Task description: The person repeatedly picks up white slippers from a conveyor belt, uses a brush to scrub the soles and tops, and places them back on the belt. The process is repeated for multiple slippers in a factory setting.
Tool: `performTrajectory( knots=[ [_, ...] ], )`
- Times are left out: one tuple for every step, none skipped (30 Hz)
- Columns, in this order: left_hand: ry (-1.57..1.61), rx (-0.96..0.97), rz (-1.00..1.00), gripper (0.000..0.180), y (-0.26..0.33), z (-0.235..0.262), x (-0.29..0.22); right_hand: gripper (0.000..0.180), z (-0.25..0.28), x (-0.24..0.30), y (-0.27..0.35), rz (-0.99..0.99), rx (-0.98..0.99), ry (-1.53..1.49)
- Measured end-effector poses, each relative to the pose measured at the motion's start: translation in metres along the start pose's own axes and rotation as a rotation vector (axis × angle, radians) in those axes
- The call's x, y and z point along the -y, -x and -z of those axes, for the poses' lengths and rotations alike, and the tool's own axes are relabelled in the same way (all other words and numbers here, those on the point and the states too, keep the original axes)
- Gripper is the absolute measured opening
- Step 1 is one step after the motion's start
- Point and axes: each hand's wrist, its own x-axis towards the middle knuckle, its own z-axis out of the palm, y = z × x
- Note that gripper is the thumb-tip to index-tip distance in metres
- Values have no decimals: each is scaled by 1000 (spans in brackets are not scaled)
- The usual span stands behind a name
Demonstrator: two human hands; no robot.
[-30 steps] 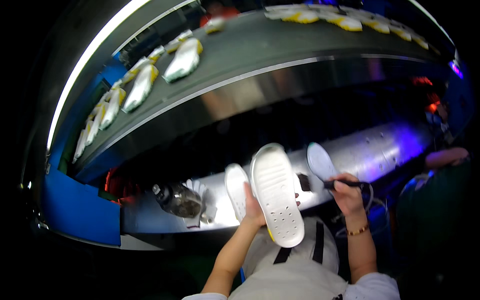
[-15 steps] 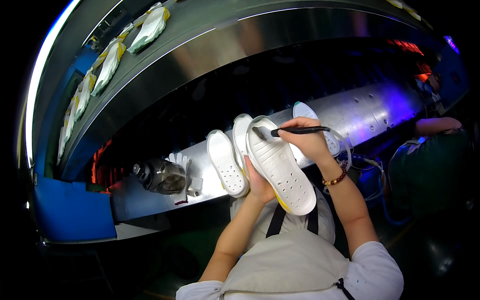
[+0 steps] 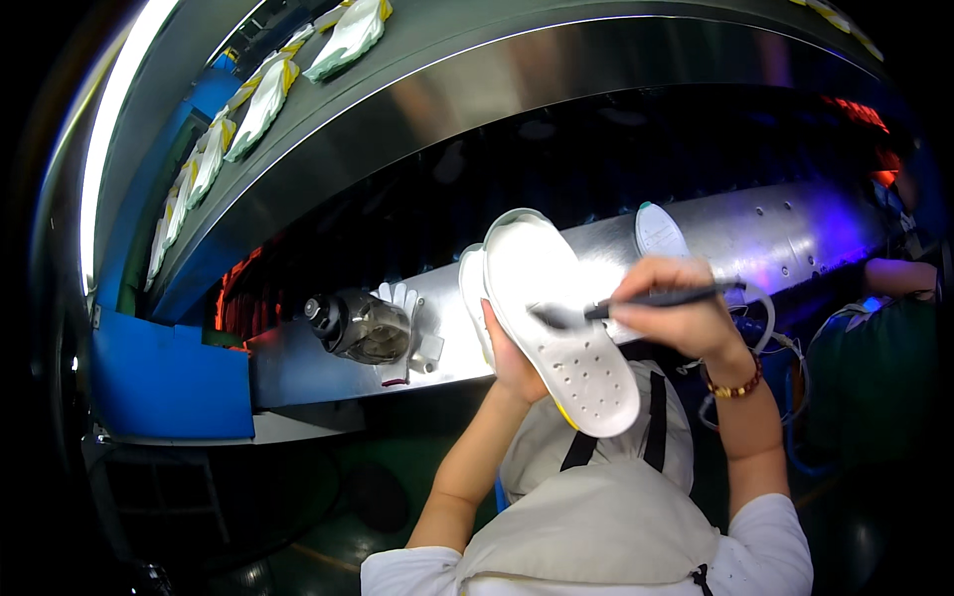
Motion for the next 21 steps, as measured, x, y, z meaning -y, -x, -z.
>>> performTrajectory(
  knots=[
    [-43, 83, 47, 77, 0, 6, 5, 16, -1, -4, -11, 64, -64, 52],
    [-39, 191, 72, 77, -1, 0, 8, 17, -2, -7, -20, 133, -130, 99],
    [51, 189, 73, 78, -4, -7, 10, 15, -5, -5, -20, 120, -80, 120],
    [141, 186, 75, 79, -6, -15, 11, 13, -7, -4, -17, 107, -30, 141],
    [269, 224, 51, 78, -5, -21, 10, 14, -10, -5, -15, 272, 59, 278],
    [312, 341, -3, 77, -5, -17, 10, 14, -12, 4, -7, 208, 120, 205],
    [210, 207, -27, 76, -5, -13, 6, 14, -9, 6, -6, 219, 214, 127],
    [112, 70, -45, 76, -3, -10, 3, 15, -7, 4, -2, 223, 303, 49],
    [168, 129, -14, 75, -2, -12, 2, 16, -4, 0, -2, 217, 291, -53],
    [117, 239, -51, 68, -2, -13, 3, 16, -2, 1, -4, 191, 184, -81],
    [7, 234, -5, 67, -4, -14, 0, 17, 0, 1, -8, 44, 123, -97],
    [-104, 229, 42, 67, -6, -16, -4, 18, 1, 0, -11, -102, 63, -112],
    [36, 158, -9, 68, -5, -22, -4, 17, -1, -3, -7, 27, 100, -65],
    [12, -30, -102, 70, -4, -31, -4, 19, -4, -2, -2, 132, 167, 79],
    [-53, 93, -135, 72, -6, -29, -6, 20, -5, -2, 1, 203, 263, 100],
    [-119, 216, -168, 73, -7, -27, -9, 21, -5, -2, 3, 274, 358, 120],
    [-186, 93, -194, 75, -6, -30, -11, 20, -2, -1, 4, 249, 336, 61],
    [-204, 87, -224, 76, -7, -33, -12, 20, 0, -1, 5, 225, 312, -1],
    [-221, 80, -255, 76, -8, -37, -14, 19, 3, -1, 6, 102, 204, -98],
    [-240, 79, -287, 77, -10, -40, -16, 18, 6, -1, 5, -16, 94, -190],
    [-268, 70, -291, 79, -12, -43, -18, 16, 8, -3, 3, -92, 73, -235]
  ],
)
